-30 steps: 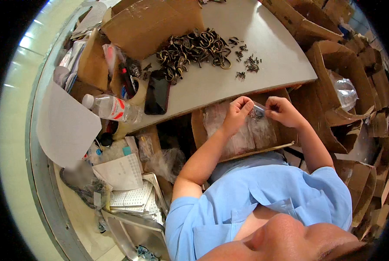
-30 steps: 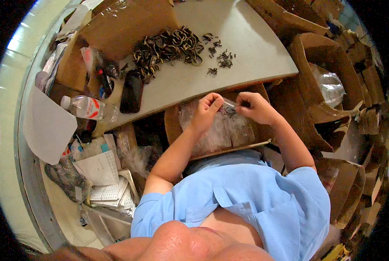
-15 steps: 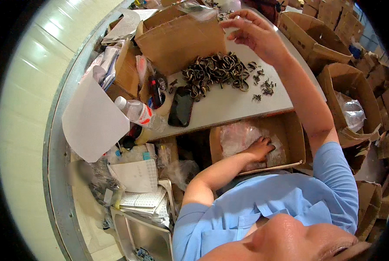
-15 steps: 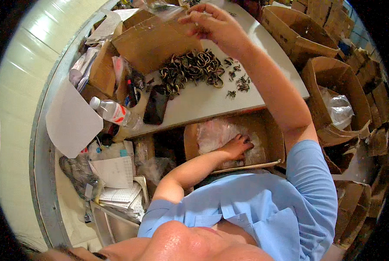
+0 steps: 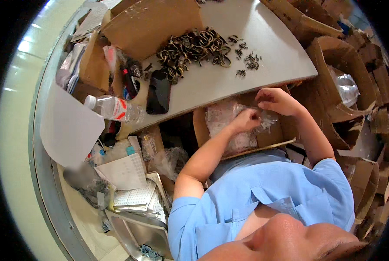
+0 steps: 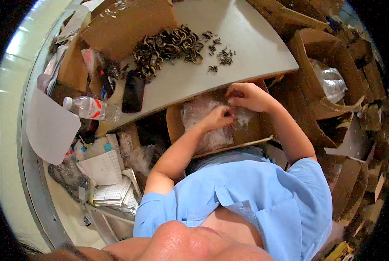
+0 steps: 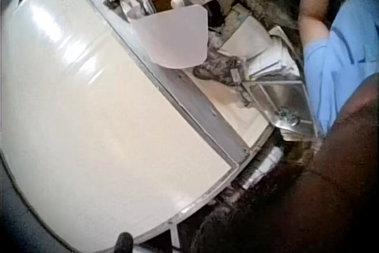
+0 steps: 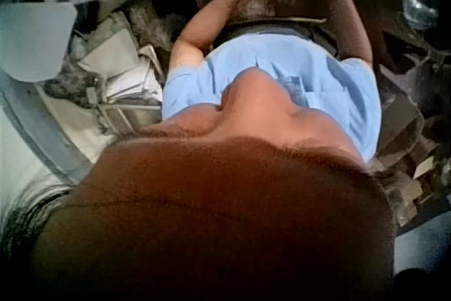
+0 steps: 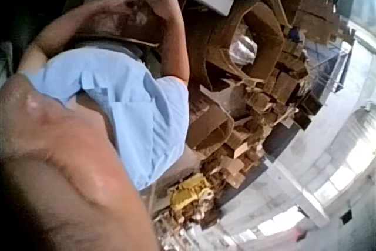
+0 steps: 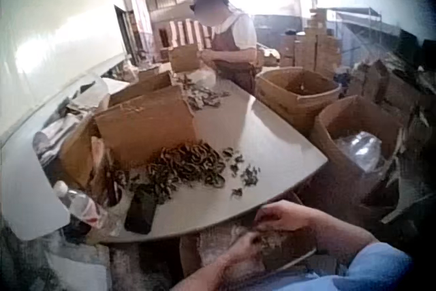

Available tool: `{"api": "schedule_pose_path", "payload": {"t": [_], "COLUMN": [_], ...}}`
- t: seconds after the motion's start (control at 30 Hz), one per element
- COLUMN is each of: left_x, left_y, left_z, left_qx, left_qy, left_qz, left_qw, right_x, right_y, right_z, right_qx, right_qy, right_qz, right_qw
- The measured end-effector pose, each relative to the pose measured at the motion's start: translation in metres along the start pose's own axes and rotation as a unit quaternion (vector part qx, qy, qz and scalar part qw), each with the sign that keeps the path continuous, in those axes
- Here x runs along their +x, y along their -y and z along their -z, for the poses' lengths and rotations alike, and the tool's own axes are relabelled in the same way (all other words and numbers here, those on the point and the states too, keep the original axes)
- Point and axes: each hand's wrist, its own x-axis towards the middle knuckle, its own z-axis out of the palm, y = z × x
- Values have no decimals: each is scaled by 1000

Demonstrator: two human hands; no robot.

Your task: The person picks up metal hooks from a pile on the table and places them into small plastic bags, then places the filled bags into a cardboard box.

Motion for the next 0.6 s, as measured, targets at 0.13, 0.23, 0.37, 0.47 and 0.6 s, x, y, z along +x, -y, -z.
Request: {"api": "schedule_pose_path", "payload": {"t": [0.13, 0.23, 0.37, 0.47, 0.6], "left_x": [-3, -6, -9, -8, -8], "left_y": [-4, -13, -11, 0, -8], "left_z": [9, 6, 8, 9, 5], "left_qx": [-346, -487, -578, -606, -607], "left_qy": [-57, -90, -74, -13, -56], "left_qz": [-34, 23, 130, 120, 99], "left_qw": [936, 869, 802, 786, 787], "right_x": [-27, -40, -37, -35, -31], "right_y": [-24, -17, -22, -29, -36], "right_z": [-15, -33, -41, -44, -45], "right_qx": [-114, -236, -422, -430, -412], "right_qy": [-53, -221, -221, -249, -267], "right_qz": [31, 108, 213, 203, 155], "right_qw": [992, 940, 853, 844, 858]}}
